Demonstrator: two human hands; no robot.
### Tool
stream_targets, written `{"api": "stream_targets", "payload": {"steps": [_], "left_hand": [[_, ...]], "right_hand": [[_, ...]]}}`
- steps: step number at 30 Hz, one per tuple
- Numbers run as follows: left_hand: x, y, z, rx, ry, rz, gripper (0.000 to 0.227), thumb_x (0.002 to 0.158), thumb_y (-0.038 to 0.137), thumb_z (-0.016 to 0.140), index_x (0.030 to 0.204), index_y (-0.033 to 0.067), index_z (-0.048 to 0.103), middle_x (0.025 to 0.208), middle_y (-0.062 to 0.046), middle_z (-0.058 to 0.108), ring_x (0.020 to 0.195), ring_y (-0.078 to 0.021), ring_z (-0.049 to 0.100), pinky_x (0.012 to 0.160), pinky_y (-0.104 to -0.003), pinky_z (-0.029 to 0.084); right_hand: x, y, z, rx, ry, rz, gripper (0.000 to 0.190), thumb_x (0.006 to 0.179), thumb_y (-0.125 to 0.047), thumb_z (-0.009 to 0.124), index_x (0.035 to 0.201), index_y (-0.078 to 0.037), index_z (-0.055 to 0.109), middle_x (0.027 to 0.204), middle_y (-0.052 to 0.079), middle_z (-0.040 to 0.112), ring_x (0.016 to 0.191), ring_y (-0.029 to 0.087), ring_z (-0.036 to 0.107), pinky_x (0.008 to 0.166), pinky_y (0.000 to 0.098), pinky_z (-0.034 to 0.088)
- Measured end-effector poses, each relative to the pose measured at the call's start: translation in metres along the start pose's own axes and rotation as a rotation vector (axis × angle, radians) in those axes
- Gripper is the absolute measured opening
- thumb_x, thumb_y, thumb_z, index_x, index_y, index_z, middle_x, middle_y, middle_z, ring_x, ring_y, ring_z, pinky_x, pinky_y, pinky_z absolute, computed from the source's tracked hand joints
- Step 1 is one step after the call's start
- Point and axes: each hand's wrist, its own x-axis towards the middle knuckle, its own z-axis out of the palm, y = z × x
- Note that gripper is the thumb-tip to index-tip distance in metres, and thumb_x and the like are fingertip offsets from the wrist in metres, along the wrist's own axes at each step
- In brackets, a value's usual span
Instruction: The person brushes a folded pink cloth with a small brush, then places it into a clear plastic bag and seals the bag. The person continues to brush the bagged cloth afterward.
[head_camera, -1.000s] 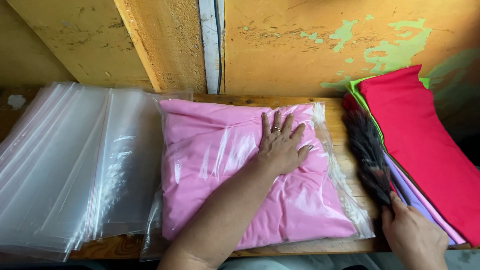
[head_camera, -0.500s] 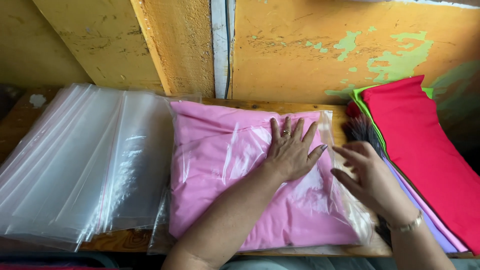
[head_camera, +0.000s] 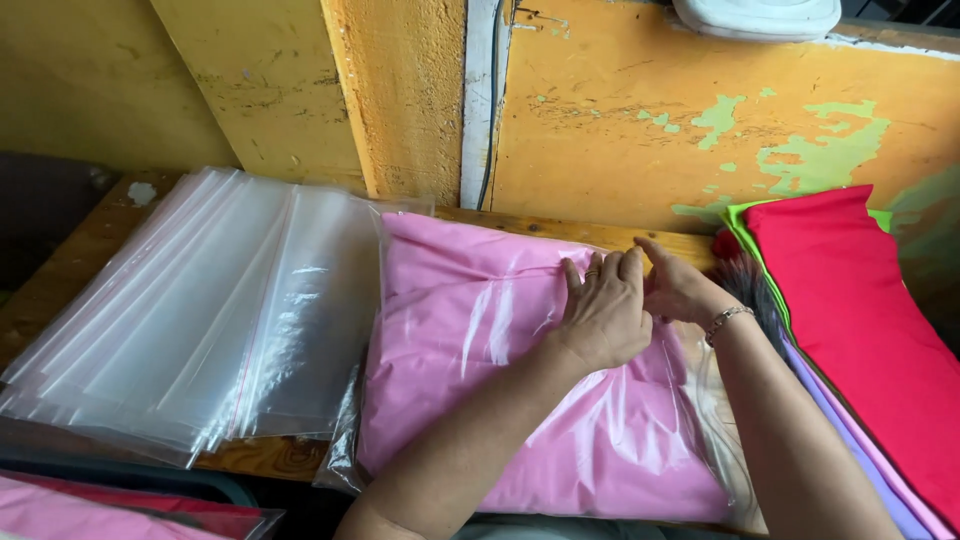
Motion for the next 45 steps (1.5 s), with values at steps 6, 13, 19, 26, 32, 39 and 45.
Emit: {"api": "stream_targets", "payload": {"steps": [6,13,19,26,32,39,45], "left_hand": [[-0.007,-0.001,-0.066,0.345,-0.119,-0.163,0.081,0.07,0.022,0.057,0.143,0.0017,0.027,0.151,-0.025,0.017,0.138,-0.052,0.005,0.101,-0.075,-0.004],[-0.016,0.004,-0.125,0.405,-0.184,-0.274,0.076,0.071,-0.002,0.059,0.135,0.0129,0.021,0.136,-0.017,0.037,0.137,-0.0438,0.019,0.106,-0.072,-0.001],[-0.02,0.018,-0.133,0.494,0.659,0.134,0.028,0.058,0.0,0.062,0.083,0.0114,0.064,0.093,-0.011,0.057,0.101,-0.0356,0.049,0.09,-0.051,0.033],[-0.068,0.044,-0.116,0.552,0.753,0.021,0.018,0.066,0.008,0.068,0.084,0.0108,0.067,0.129,-0.015,0.049,0.121,-0.0378,0.04,0.106,-0.072,0.019],[-0.106,0.034,-0.118,0.318,-0.294,-0.062,0.064,0.065,0.04,0.087,0.106,0.0037,0.054,0.097,-0.015,0.064,0.088,-0.035,0.064,0.076,-0.045,0.049],[-0.071,0.01,-0.084,0.326,0.001,0.018,0.052,0.076,0.039,0.075,0.109,0.003,0.058,0.114,-0.019,0.053,0.108,-0.0356,0.05,0.103,-0.057,0.029],[-0.074,0.0,-0.067,0.333,-0.356,-0.292,0.087,0.084,0.065,0.042,0.147,0.013,0.013,0.153,-0.024,-0.004,0.138,-0.0486,-0.003,0.106,-0.07,-0.003]], "right_hand": [[-0.036,-0.021,-0.024,-0.104,0.124,0.129,0.041,0.054,-0.028,0.086,0.091,-0.017,0.075,0.053,0.005,0.058,0.043,0.017,0.062,0.04,0.0278,0.048],[-0.111,-0.079,-0.047,-0.168,0.506,-0.026,0.04,0.058,-0.019,0.081,0.059,-0.01,0.042,0.061,0.0,0.04,0.057,0.015,0.034,0.05,0.0311,0.028],[-0.15,-0.086,-0.064,-0.397,1.126,-0.355,0.025,0.085,-0.02,0.082,0.084,-0.004,0.063,0.077,0.009,0.052,0.069,0.024,0.049,0.064,0.0357,0.04],[-0.193,-0.103,-0.041,-0.42,1.226,-0.604,0.021,0.086,0.001,0.065,0.106,0.01,0.063,0.102,0.025,0.047,0.093,0.041,0.053,0.085,0.0481,0.047],[-0.245,-0.042,0.021,-0.39,-0.179,0.193,0.047,0.066,-0.049,0.082,0.111,-0.042,0.071,0.111,-0.028,0.076,0.107,-0.011,0.071,0.092,0.0131,0.053],[-0.28,-0.049,-0.004,0.224,0.617,0.195,0.028,0.084,-0.008,0.064,0.11,-0.004,0.074,0.077,0.008,0.077,0.055,0.019,0.063,0.058,0.026,0.048],[-0.245,0.028,0.035,-0.77,0.132,0.7,0.047,0.077,-0.054,0.054,0.109,-0.02,0.057,0.111,0.005,0.067,0.101,0.029,0.07,0.086,0.042,0.055]]}}
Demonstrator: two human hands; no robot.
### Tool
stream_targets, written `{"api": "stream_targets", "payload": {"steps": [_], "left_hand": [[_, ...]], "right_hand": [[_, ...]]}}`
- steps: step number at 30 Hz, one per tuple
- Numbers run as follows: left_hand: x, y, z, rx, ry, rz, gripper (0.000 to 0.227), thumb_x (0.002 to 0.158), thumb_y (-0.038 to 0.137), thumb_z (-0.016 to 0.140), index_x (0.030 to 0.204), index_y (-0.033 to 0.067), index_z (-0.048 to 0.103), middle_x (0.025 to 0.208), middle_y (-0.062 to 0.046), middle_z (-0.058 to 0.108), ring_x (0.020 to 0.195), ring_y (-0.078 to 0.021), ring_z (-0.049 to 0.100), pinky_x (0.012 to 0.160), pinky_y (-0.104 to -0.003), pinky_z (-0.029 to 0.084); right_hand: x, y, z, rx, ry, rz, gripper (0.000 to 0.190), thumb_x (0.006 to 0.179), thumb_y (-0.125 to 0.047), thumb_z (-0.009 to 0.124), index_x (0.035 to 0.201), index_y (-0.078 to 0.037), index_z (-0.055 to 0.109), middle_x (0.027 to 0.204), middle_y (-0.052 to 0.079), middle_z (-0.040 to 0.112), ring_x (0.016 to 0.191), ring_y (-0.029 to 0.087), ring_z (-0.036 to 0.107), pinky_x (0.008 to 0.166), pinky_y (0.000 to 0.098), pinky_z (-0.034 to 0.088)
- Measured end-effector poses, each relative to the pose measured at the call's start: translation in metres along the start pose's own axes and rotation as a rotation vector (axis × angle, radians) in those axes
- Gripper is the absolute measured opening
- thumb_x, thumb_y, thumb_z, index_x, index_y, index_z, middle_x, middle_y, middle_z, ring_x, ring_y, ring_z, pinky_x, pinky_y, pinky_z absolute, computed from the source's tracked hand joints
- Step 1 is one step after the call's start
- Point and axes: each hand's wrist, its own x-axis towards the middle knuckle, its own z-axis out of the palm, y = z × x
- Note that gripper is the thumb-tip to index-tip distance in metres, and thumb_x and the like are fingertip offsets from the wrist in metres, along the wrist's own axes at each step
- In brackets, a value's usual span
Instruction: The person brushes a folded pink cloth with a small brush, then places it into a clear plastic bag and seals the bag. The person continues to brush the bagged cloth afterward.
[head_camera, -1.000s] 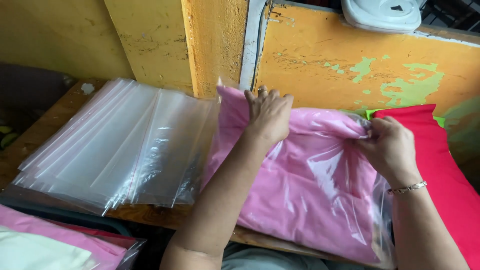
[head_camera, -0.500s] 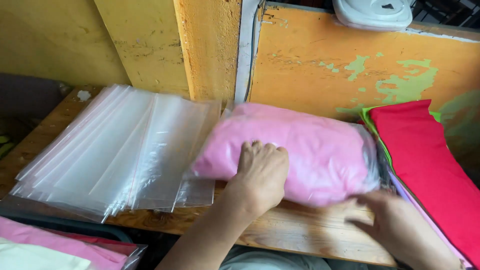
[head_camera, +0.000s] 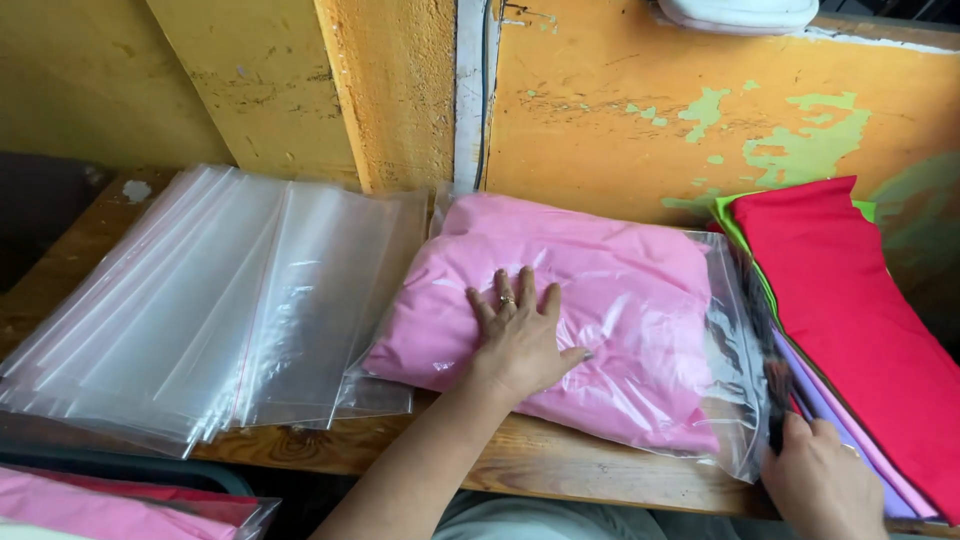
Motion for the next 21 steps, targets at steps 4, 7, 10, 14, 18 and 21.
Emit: {"api": "stream_targets", "payload": {"steps": [4,7,10,14,18,21], "left_hand": [[-0.005,0.0,0.018,0.057,0.011,-0.027,0.089,0.083,0.064,0.049,0.146,0.0093,0.016,0.151,-0.027,0.002,0.136,-0.0519,0.002,0.102,-0.075,0.003],[-0.013,0.002,0.017,0.112,0.088,-0.049,0.092,0.081,0.068,0.054,0.143,0.0075,0.024,0.149,-0.029,0.011,0.134,-0.0536,0.01,0.1,-0.077,0.007],[-0.012,0.004,0.025,0.149,0.29,0.004,0.092,0.079,0.075,0.042,0.138,0.0044,0.032,0.146,-0.03,0.019,0.134,-0.0535,0.014,0.102,-0.074,0.005],[0.003,0.009,0.044,0.083,0.789,0.09,0.065,0.088,0.049,0.04,0.133,0.0017,0.042,0.147,-0.025,0.027,0.136,-0.0497,0.018,0.105,-0.071,0.006],[0.021,-0.006,0.072,0.197,0.735,-0.033,0.082,0.074,0.047,0.054,0.139,0.0006,0.032,0.149,-0.026,0.02,0.136,-0.0501,0.013,0.106,-0.072,0.001],[0.01,-0.01,0.076,0.237,0.517,-0.09,0.073,0.08,0.047,0.042,0.139,0.0053,0.032,0.15,-0.024,0.017,0.138,-0.0466,0.012,0.108,-0.067,0.0]], "right_hand": [[0.002,0.005,0.017,0.382,0.114,-0.004,0.033,0.084,-0.027,0.046,0.111,-0.012,0.056,0.11,0.018,0.062,0.097,0.045,0.065,0.083,0.0521,0.049],[-0.002,0.024,0.018,0.672,0.313,-0.009,0.033,0.085,-0.022,0.057,0.113,-0.007,0.065,0.089,0.023,0.069,0.083,0.037,0.062,0.073,0.0433,0.046],[-0.043,0.007,-0.008,1.008,0.553,-0.021,0.037,0.097,-0.014,0.058,0.132,-0.002,0.063,0.085,0.017,0.064,0.073,0.023,0.056,0.066,0.034,0.043],[-0.086,-0.031,-0.051,0.739,0.733,-0.373,0.051,0.085,-0.01,0.06,0.135,-0.002,0.055,0.12,0.016,0.064,0.106,0.028,0.062,0.082,0.0353,0.045],[-0.074,-0.075,-0.015,0.373,0.458,-0.393,0.078,0.069,-0.044,0.063,0.14,-0.046,0.031,0.124,-0.008,0.059,0.058,0.034,0.07,0.053,0.0491,0.052],[-0.047,-0.089,-0.01,0.065,0.358,-0.547,0.07,0.076,-0.031,0.053,0.142,-0.038,0.03,0.09,-0.003,0.053,0.071,0.024,0.064,0.052,0.0466,0.054]]}}
